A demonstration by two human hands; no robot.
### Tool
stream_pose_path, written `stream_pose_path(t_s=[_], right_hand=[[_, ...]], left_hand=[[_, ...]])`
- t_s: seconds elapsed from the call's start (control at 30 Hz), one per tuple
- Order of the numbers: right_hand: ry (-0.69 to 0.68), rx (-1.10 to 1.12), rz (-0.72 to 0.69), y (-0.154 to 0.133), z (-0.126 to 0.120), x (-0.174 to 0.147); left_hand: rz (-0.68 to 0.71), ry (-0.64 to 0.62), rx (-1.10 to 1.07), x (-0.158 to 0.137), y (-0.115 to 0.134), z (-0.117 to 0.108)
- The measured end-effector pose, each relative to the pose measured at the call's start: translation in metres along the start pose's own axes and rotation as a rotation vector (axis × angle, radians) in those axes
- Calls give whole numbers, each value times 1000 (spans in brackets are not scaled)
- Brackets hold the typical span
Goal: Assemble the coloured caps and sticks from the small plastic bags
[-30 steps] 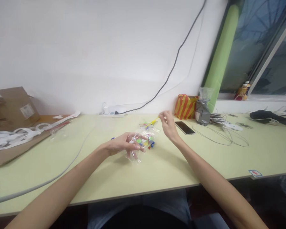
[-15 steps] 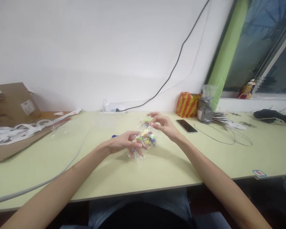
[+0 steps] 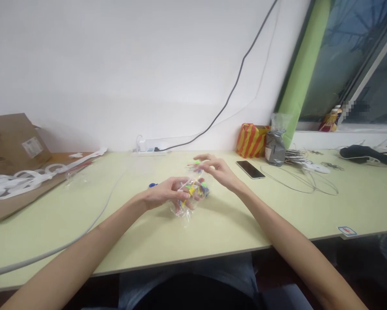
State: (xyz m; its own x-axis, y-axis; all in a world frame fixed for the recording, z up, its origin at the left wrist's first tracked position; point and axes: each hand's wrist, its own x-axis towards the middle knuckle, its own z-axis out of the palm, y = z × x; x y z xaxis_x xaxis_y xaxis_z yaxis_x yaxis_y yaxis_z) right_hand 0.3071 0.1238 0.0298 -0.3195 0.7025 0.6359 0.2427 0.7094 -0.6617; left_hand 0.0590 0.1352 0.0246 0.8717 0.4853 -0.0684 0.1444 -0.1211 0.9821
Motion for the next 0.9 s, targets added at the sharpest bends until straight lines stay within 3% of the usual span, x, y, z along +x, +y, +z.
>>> stream_pose_path(t_s=[0.13,0.2,0.33,0.47,0.9], right_hand=[[309,-143,96,35,-11,4],[349,-338,151,59,-16,3],[109,-719,256,99,-14,-6],[-100,-831,306,119,-3,-8],[-41,-860,342,126,2,6]], left_hand=[[77,146,-38,3,-1,0],[139,254,-87,3,1,-1],[240,384,-186,2,7,-1],[252,397,-178,3,7,1],[178,484,-57,10,-4,-2]])
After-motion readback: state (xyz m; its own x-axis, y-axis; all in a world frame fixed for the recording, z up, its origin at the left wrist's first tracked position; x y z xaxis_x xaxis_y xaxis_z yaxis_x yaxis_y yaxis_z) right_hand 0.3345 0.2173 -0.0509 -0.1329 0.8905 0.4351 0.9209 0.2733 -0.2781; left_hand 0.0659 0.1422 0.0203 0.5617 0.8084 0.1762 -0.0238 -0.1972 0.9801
